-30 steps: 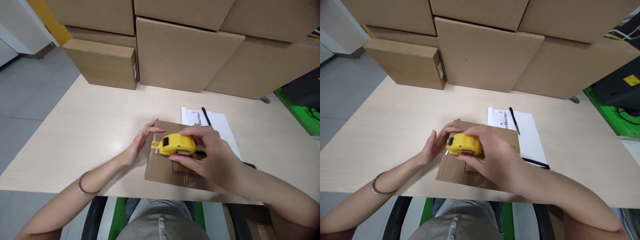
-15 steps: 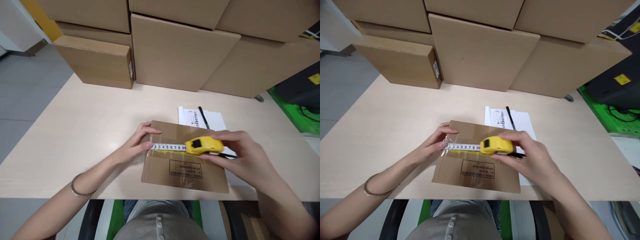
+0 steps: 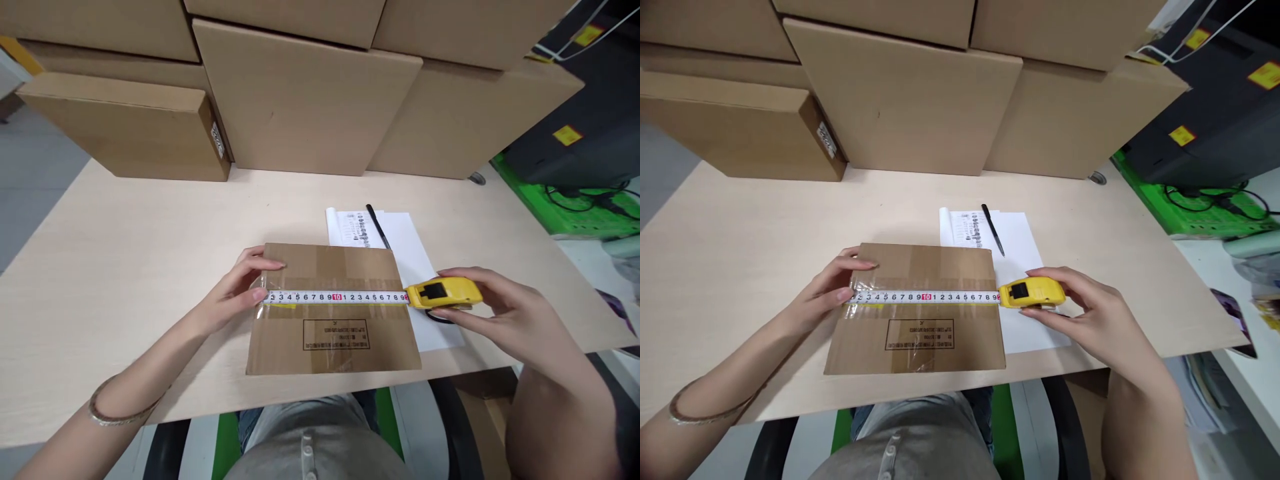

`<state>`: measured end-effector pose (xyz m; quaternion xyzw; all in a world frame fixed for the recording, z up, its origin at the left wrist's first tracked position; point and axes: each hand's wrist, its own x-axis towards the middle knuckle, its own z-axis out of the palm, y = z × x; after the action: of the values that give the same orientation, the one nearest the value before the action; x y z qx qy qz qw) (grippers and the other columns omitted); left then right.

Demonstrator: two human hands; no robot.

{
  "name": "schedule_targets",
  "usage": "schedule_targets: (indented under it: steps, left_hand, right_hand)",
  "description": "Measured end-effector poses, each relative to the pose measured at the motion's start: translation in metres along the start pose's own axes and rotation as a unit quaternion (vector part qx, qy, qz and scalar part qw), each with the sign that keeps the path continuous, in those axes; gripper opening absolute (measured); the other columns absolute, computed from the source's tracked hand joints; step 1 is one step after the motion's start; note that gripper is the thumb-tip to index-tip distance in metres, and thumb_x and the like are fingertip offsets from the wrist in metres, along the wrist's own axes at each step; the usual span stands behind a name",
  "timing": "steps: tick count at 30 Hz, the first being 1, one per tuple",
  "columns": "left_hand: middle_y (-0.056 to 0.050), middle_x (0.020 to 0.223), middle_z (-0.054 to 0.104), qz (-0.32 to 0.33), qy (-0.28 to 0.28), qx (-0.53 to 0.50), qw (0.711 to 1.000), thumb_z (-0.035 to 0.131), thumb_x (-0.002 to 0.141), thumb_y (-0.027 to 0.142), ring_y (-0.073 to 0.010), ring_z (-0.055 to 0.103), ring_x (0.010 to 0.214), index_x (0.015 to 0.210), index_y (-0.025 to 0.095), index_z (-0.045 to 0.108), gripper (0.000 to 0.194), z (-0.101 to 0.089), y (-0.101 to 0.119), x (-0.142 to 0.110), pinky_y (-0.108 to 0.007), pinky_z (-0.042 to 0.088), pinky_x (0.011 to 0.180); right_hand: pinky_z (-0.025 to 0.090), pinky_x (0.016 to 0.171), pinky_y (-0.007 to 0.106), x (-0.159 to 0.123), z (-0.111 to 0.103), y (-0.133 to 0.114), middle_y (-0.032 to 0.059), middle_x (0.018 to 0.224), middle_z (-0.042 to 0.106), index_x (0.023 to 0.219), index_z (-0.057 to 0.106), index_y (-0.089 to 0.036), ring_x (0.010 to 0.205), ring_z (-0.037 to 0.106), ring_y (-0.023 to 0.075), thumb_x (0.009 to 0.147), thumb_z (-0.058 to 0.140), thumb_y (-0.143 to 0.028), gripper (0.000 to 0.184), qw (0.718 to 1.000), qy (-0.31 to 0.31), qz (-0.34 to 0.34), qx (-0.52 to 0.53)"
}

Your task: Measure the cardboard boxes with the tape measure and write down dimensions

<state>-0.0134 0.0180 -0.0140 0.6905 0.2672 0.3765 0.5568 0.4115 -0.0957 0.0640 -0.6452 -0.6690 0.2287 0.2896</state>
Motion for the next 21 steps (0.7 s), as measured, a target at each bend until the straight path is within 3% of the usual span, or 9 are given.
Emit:
schedule_targets:
  steps: [5, 9, 12, 13, 16, 18, 21]
  left_hand:
    - [-0.007, 0.132, 0.059, 0.011, 0.006, 0.008, 1.000, 0.066, 0.098, 0.044, -0.0315, 0.042, 0.144, 0.131, 0.042, 0.072, 0.034, -0.001, -0.002, 0.000, -0.046, 0.046, 0.114]
    - [-0.008, 0.132, 0.063, 0.015, 0.007, 0.009, 1.000, 0.065, 0.098, 0.044, -0.0315, 0.038, 0.149, 0.131, 0.039, 0.072, 0.034, -0.002, -0.003, 0.001, -0.047, 0.044, 0.117]
    - [-0.009, 0.136, 0.063, 0.005, 0.009, 0.013, 1.000, 0.066, 0.097, 0.045, -0.0323, 0.041, 0.148, 0.130, 0.038, 0.073, 0.035, -0.003, -0.004, -0.001, -0.050, 0.042, 0.120]
    - [-0.009, 0.138, 0.062, -0.003, 0.014, 0.016, 1.000, 0.066, 0.097, 0.046, -0.0323, 0.041, 0.149, 0.131, 0.038, 0.072, 0.035, -0.004, -0.005, -0.002, -0.051, 0.040, 0.122]
    - [-0.008, 0.144, 0.063, -0.028, 0.031, 0.023, 0.999, 0.061, 0.099, 0.050, -0.0322, 0.034, 0.156, 0.133, 0.037, 0.072, 0.038, -0.005, -0.009, -0.007, -0.053, 0.027, 0.130]
    - [-0.008, 0.149, 0.062, -0.031, 0.037, 0.013, 0.999, 0.055, 0.100, 0.057, -0.0337, 0.027, 0.160, 0.133, 0.034, 0.072, 0.044, -0.004, -0.010, -0.008, -0.055, 0.018, 0.133]
    - [-0.007, 0.165, 0.049, -0.030, 0.042, -0.028, 0.998, 0.045, 0.099, 0.067, -0.0370, 0.022, 0.162, 0.134, 0.031, 0.073, 0.057, 0.002, -0.008, -0.007, -0.055, 0.020, 0.132]
  right_hand:
    - [0.060, 0.078, 0.039, 0.004, -0.013, -0.015, 0.0015, 0.121, 0.077, 0.126, 0.069, -0.040, 0.098, 0.074, 0.0270, 0.086, 0.079, -0.054, 0.044, 0.998, -0.027, 0.001, -0.056]
    - [0.055, 0.068, 0.033, 0.022, -0.016, -0.050, 0.0007, 0.102, 0.078, 0.108, 0.074, -0.035, 0.081, 0.073, 0.0217, 0.088, 0.077, -0.050, 0.025, 0.986, -0.088, -0.091, -0.104]
    - [0.056, 0.070, 0.033, 0.044, 0.010, -0.084, 0.0026, 0.098, 0.077, 0.108, 0.071, -0.029, 0.081, 0.073, 0.0217, 0.090, 0.076, -0.047, 0.026, 0.971, -0.142, -0.175, -0.077]
    - [0.057, 0.072, 0.033, 0.052, 0.024, -0.095, 0.0033, 0.103, 0.077, 0.111, 0.069, -0.027, 0.087, 0.073, 0.0222, 0.091, 0.075, -0.045, 0.027, 0.967, -0.173, -0.171, -0.078]
    - [0.057, 0.068, 0.035, 0.067, 0.067, -0.126, 0.0050, 0.093, 0.074, 0.105, 0.066, -0.022, 0.082, 0.071, 0.0228, 0.092, 0.075, -0.036, 0.022, 0.951, -0.184, -0.237, -0.077]
    - [0.060, 0.075, 0.038, 0.071, 0.088, -0.141, 0.0088, 0.099, 0.075, 0.108, 0.065, -0.019, 0.088, 0.072, 0.0244, 0.095, 0.072, -0.030, 0.018, 0.930, -0.191, -0.301, -0.094]
    - [0.061, 0.090, 0.042, 0.070, 0.101, -0.149, 0.0117, 0.115, 0.074, 0.113, 0.063, -0.020, 0.106, 0.072, 0.0261, 0.100, 0.062, -0.023, 0.013, 0.909, -0.201, -0.355, -0.083]
